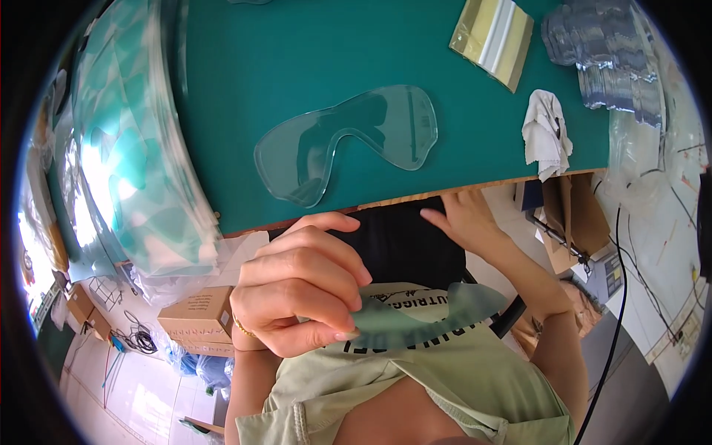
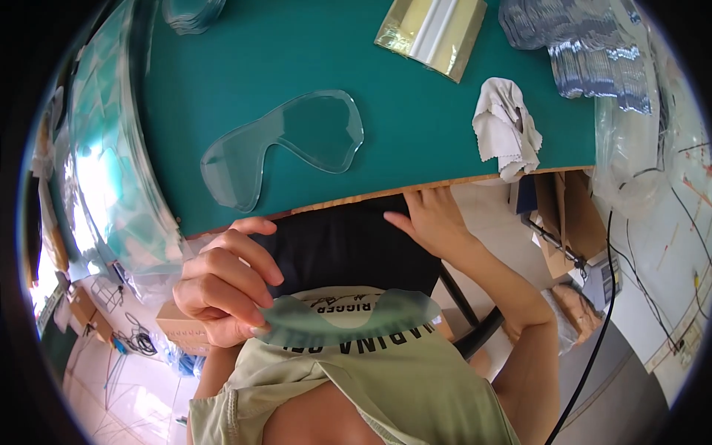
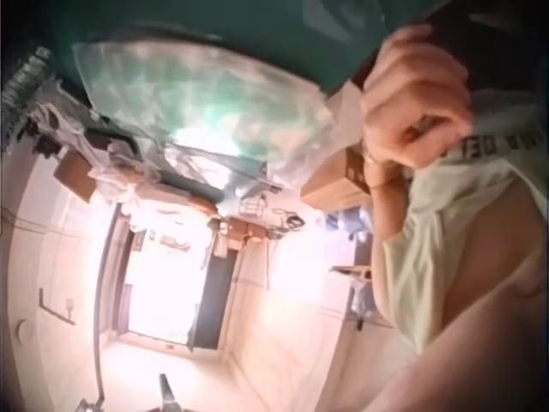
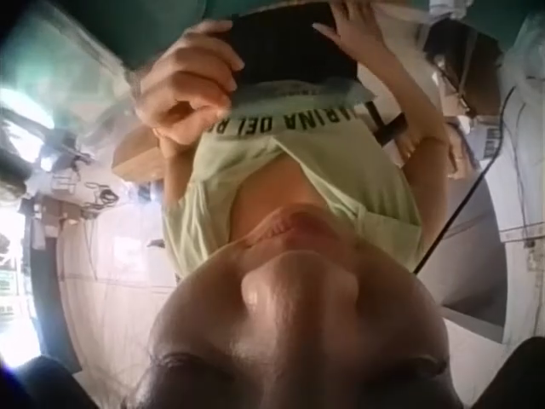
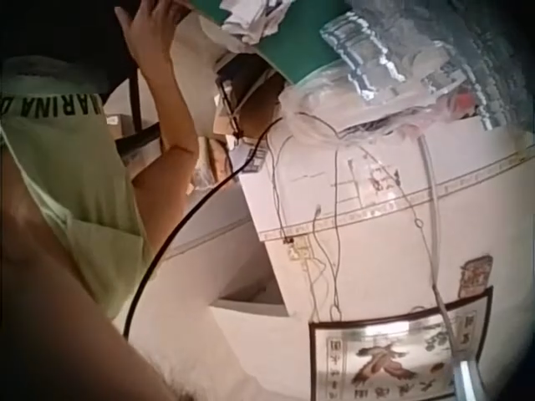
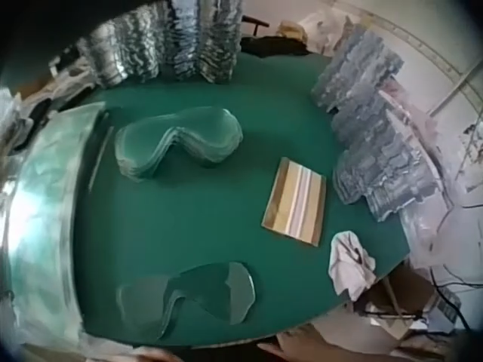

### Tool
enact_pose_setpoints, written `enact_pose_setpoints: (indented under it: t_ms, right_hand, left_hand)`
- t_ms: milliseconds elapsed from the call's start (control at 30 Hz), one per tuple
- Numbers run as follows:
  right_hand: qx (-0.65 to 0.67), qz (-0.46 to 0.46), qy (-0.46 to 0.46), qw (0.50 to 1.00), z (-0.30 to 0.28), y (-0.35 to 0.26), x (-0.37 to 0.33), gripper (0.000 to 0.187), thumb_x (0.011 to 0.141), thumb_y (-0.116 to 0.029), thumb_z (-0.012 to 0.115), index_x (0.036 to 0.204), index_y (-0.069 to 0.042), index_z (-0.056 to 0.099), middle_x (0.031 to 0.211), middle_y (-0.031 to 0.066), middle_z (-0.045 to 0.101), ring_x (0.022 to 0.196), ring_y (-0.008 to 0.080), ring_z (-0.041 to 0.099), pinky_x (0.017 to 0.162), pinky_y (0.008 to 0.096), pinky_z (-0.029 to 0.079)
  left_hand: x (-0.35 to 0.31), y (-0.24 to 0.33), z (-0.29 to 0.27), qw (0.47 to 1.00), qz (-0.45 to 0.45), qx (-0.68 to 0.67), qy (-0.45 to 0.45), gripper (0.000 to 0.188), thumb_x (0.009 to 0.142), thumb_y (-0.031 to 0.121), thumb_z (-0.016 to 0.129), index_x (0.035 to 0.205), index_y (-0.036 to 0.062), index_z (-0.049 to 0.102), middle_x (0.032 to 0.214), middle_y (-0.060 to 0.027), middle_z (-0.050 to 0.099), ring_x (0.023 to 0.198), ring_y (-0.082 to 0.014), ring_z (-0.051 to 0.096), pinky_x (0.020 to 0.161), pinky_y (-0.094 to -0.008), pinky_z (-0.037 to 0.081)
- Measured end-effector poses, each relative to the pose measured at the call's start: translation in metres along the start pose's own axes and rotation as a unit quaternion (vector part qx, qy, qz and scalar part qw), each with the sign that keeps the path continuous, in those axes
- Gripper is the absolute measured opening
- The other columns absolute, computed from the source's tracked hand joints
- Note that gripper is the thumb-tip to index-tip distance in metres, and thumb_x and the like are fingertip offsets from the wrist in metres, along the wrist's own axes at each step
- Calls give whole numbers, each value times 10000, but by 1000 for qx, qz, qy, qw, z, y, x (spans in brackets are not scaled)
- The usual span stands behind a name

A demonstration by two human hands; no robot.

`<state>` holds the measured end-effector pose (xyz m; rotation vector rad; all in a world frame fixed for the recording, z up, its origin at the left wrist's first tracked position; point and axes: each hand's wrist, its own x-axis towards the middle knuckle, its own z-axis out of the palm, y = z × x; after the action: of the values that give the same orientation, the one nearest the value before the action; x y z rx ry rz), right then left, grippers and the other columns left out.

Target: The recorder is inspecting, wiping, and organizing safety visors at a manual workstation.

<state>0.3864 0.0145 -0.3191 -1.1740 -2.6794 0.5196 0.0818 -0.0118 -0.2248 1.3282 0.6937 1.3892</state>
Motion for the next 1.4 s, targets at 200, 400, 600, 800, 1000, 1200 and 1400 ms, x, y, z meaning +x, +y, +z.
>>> enact_pose_setpoints:
  t_ms: [200,400,600,800,1000,1200,1400]
  right_hand:
    - [0,190,-535,823,-36,11,-35,301,925,-296,655,971,-9,732,796,223,671,805,407,667,748,428,532]
    - [269,281,-162,907,-140,-27,31,148,850,-134,737,811,0,689,778,124,704,687,268,669,675,411,523]
    - [138,-84,79,984,-108,-27,108,511,720,-251,859,1135,-45,642,1132,108,676,1049,305,618,963,402,471]
    - [66,-50,3,997,-98,-27,129,823,650,-360,882,1331,-75,518,1361,107,532,1294,306,414,1112,434,331]
    - [84,-16,56,995,-94,-35,121,817,653,-385,874,1349,-126,533,1284,82,542,1199,306,454,1050,420,332]
    - [-28,-167,47,984,-101,-62,122,506,785,-479,730,1196,-183,729,1214,89,494,1125,300,439,986,410,382]
    - [-11,-159,23,987,-90,-82,134,490,762,-488,710,1196,-262,729,1201,65,514,1080,287,422,976,405,319]
  left_hand:
    - [-4,6,-2,1000,-9,4,-9,117,775,136,805,779,88,698,808,-39,667,788,-248,673,914,-500,489]
    - [-8,1,1,1000,6,-19,-21,105,804,130,784,791,80,693,819,-38,658,790,-247,662,893,-479,492]
    - [-7,5,-1,999,12,-29,-37,156,836,162,774,726,91,688,781,-46,665,739,-228,664,897,-483,484]
    - [-18,5,-3,999,12,-30,-8,154,838,162,773,733,91,686,791,-49,669,751,-234,667,889,-476,488]
    - [-16,4,-7,999,9,-38,-14,158,836,167,776,733,92,683,795,-51,672,749,-239,663,877,-477,494]
    - [-17,4,-8,1000,22,-14,-7,162,833,176,778,734,92,682,789,-41,673,750,-237,663,884,-473,494]
    - [-19,8,-7,999,9,-29,-11,166,832,177,781,730,94,680,783,-39,672,750,-231,662,884,-464,496]
